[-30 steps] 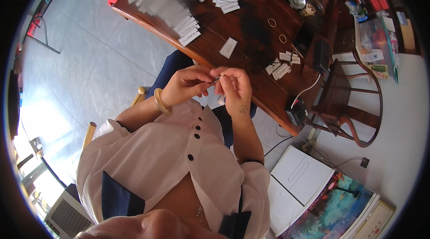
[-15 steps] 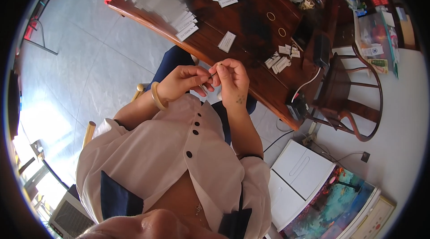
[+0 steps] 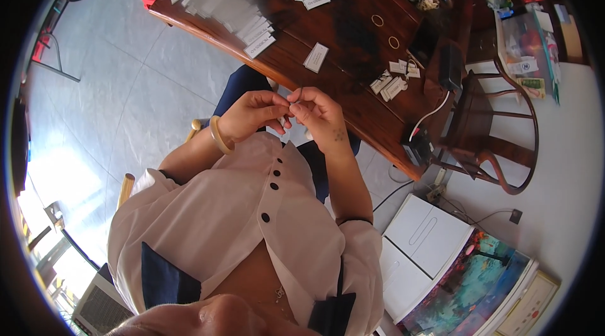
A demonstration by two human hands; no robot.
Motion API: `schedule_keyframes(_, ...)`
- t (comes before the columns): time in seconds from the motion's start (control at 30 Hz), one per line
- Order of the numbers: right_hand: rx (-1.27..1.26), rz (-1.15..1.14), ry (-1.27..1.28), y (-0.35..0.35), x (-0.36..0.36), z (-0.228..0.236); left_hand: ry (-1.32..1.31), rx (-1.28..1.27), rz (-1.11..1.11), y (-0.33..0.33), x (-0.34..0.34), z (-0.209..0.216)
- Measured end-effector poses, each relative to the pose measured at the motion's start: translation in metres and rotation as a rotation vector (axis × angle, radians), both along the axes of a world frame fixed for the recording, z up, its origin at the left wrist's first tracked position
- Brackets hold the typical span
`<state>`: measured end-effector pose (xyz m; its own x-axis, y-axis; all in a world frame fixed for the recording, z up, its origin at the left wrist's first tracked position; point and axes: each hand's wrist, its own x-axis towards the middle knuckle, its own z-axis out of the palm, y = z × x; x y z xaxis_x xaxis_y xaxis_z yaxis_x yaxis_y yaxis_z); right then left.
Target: The person is sorting and bundling small printed inventory labels into stacks on a desk.
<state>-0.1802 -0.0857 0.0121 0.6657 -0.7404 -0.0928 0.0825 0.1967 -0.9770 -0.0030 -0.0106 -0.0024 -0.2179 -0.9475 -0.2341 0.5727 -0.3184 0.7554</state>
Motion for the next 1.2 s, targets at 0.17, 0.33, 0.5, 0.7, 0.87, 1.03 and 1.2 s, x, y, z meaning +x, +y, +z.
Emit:
schedule_keyframes(0.17,-0.059,-0.048,-0.011,-0.003,-0.003,-0.005,-0.044,0.037,-0.039,-0.001,0.0,0.001)
schedule_keyframes(0.33,-0.024,-0.141,-0.006,0.002,-0.001,-0.006,-0.288,-0.055,-0.035,0.0,0.002,0.004)
schedule_keyframes(0.5,-0.194,-0.244,-0.019,0.002,0.008,-0.012,-0.276,-0.07,-0.003,-0.002,0.004,0.0)
schedule_keyframes(0.7,-0.298,-0.189,0.068,-0.002,-0.001,-0.015,-0.362,-0.134,0.075,0.0,0.004,0.001)
schedule_keyframes(0.87,-0.613,-0.182,0.287,-0.004,-0.009,-0.003,-1.277,-0.599,0.387,-0.023,0.019,0.016)
schedule_keyframes(1.03,-1.056,-0.36,0.559,-0.025,-0.025,-0.001,-1.528,-0.592,0.456,-0.066,0.036,0.015)
schedule_keyframes(1.2,-1.303,-0.26,0.689,-0.059,-0.009,0.016,-1.681,-0.817,0.687,-0.071,0.034,0.019)
